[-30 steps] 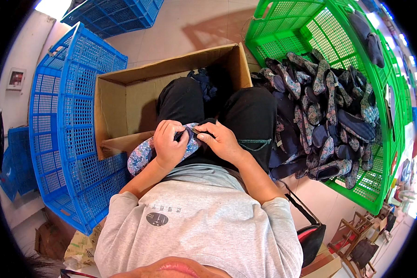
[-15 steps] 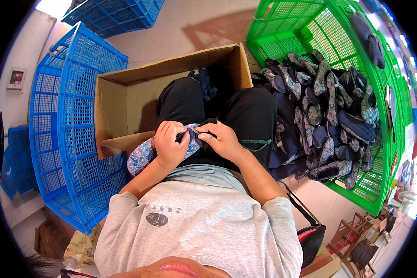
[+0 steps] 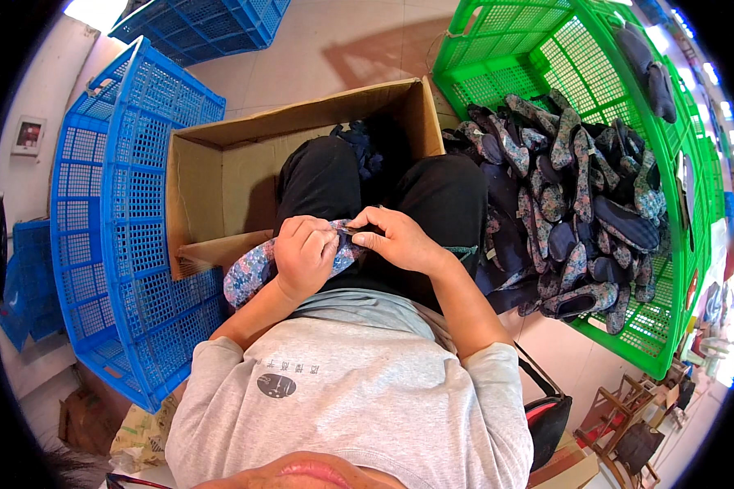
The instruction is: The person sits on the floor and uses scissors to trim loose threads and fabric edges from floral-patterned slippers. They pick up slippers from a green crate, trim them, and place the finished items into a cardboard box.
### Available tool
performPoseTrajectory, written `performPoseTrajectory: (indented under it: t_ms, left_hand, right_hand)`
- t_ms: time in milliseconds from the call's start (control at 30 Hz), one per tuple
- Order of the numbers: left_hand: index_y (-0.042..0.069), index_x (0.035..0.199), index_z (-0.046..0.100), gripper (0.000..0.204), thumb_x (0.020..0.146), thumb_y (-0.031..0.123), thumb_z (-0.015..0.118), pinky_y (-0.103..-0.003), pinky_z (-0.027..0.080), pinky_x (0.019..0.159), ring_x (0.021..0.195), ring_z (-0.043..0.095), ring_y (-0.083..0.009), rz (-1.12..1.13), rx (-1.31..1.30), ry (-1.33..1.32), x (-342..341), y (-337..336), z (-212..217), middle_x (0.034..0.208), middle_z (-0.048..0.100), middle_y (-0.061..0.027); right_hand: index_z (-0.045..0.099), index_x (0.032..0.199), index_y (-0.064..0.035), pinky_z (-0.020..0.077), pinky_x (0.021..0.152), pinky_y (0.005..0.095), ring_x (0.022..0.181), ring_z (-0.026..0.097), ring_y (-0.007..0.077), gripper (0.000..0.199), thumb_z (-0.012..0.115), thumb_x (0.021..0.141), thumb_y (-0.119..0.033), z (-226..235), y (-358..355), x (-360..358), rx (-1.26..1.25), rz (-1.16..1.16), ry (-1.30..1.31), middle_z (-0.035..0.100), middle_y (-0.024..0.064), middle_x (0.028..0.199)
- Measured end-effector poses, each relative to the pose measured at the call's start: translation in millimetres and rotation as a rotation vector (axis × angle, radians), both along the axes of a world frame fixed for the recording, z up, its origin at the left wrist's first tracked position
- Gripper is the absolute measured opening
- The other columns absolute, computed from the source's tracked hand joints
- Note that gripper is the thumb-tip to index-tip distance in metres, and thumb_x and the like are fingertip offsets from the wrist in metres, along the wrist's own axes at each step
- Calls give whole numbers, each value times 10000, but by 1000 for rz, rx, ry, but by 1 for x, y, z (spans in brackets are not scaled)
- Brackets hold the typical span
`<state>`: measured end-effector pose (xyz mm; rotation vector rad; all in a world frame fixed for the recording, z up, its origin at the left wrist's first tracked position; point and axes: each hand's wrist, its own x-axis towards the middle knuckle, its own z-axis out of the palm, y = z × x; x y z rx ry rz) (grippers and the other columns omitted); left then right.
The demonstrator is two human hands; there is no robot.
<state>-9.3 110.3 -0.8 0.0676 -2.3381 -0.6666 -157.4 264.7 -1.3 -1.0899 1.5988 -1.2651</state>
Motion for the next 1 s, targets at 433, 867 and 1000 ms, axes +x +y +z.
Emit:
performPoseTrajectory:
  t_ms: [433, 867, 1000]
  left_hand:
    - [52, 777, 627, 203, 629, -5, 754, -380, 484, 732, 803, 622, -263, -40, -20, 19, 3, 0, 4, 837, 651, -79]
    - [37, 823, 621, 157, 713, 17, 732, -395, 509, 716, 793, 637, -295, -54, 103, -282, 12, -3, 23, 846, 655, -106]
    - [20, 905, 680, 104, 811, 45, 644, -424, 522, 743, 843, 654, -346, -135, 290, -500, 10, -30, 45, 908, 688, -139]
  right_hand:
    - [657, 1015, -52, 460, 863, 354, 872, 615, 274, 161, 668, 912, -176, 8, -4, -4, 7, 52, 96, 675, 91, 910]
    - [591, 1158, -35, 475, 780, 229, 872, 550, 66, 407, 795, 840, -188, -23, 10, 36, -50, -330, -511, 578, 3, 1041]
    - [624, 1104, -67, 432, 717, 222, 788, 489, 65, 418, 849, 779, -202, -49, 17, 56, -7, -342, -160, 552, -10, 975]
